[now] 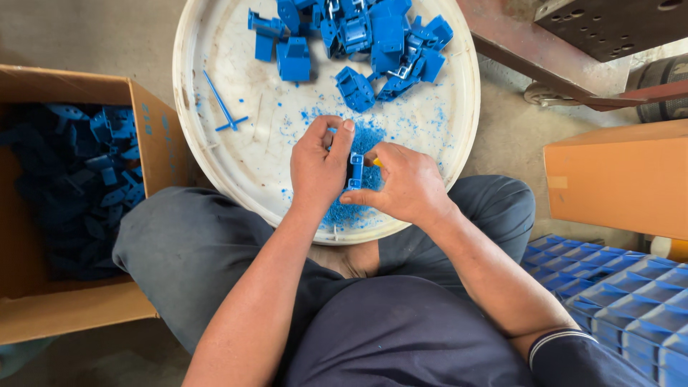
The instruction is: The person scrapes excess material from blue plastic parts using a yellow scraper tool.
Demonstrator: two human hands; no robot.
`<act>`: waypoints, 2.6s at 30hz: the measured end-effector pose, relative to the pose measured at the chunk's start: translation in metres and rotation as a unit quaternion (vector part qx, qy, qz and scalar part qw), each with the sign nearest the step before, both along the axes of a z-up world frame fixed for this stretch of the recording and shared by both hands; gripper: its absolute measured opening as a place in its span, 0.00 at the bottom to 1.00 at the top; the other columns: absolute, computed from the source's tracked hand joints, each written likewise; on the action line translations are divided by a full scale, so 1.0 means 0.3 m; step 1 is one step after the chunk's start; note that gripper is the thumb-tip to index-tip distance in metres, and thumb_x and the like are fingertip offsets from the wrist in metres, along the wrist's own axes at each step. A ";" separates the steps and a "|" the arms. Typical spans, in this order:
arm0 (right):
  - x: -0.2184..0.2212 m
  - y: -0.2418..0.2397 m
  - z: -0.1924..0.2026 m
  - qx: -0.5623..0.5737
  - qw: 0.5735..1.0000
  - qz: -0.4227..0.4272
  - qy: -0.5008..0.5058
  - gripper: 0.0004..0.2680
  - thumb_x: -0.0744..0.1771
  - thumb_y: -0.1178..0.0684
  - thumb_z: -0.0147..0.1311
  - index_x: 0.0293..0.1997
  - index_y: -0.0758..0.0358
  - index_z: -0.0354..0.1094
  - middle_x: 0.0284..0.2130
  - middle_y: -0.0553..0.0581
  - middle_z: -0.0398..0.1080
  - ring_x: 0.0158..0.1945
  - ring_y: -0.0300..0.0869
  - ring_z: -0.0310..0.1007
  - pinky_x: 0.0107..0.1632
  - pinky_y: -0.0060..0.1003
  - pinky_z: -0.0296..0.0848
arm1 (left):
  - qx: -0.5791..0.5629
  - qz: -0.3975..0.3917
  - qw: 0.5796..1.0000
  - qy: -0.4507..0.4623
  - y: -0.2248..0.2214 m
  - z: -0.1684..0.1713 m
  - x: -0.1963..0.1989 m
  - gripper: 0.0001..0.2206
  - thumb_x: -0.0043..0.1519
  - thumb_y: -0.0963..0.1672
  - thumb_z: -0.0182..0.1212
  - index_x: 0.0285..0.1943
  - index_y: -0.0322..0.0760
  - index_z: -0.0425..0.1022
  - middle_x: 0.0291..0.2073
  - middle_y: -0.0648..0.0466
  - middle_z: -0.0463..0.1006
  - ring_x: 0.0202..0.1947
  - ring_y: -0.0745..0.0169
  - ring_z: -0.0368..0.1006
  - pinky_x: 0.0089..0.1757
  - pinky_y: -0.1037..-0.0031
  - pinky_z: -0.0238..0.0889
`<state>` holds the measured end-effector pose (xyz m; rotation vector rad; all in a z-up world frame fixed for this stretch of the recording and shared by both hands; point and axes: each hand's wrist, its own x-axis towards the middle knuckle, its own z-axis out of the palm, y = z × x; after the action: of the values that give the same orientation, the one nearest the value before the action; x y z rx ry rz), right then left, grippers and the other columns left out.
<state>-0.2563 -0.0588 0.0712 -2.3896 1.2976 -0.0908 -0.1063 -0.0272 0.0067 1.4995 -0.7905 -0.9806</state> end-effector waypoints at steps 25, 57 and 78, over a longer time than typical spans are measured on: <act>-0.026 0.036 -0.101 -0.112 0.987 0.086 -0.072 0.23 0.64 0.29 0.60 0.22 0.61 0.62 0.17 0.56 0.63 0.22 0.52 0.67 0.25 0.46 0.63 | 0.022 -0.015 0.999 -0.022 -0.008 -0.018 0.012 0.12 0.65 0.50 0.62 0.41 0.39 0.76 0.12 0.61 0.64 0.15 0.73 0.57 0.22 0.72 0.50; 0.009 -0.004 -0.010 -0.068 0.993 -0.004 -0.092 0.21 0.61 0.33 0.66 0.37 0.64 0.69 0.20 0.57 0.65 0.29 0.51 0.70 0.33 0.45 0.69 | 0.001 -0.058 0.935 0.349 -0.011 -0.060 -0.002 0.16 0.70 0.49 0.56 0.30 0.40 0.73 0.20 0.65 0.64 0.20 0.79 0.53 0.24 0.79 0.47; -0.005 -0.008 -0.028 -0.041 0.997 -0.006 -0.065 0.24 0.63 0.27 0.60 0.36 0.64 0.68 0.23 0.56 0.66 0.29 0.50 0.70 0.33 0.45 0.69 | -0.018 -0.066 0.947 0.315 -0.014 -0.076 -0.010 0.17 0.70 0.50 0.56 0.29 0.39 0.70 0.22 0.65 0.63 0.26 0.78 0.55 0.29 0.78 0.51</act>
<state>-0.2579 -0.0612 0.0628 -2.4000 1.2694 -0.3018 -0.1093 -0.0315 -0.0162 1.0090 -0.4396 -1.4366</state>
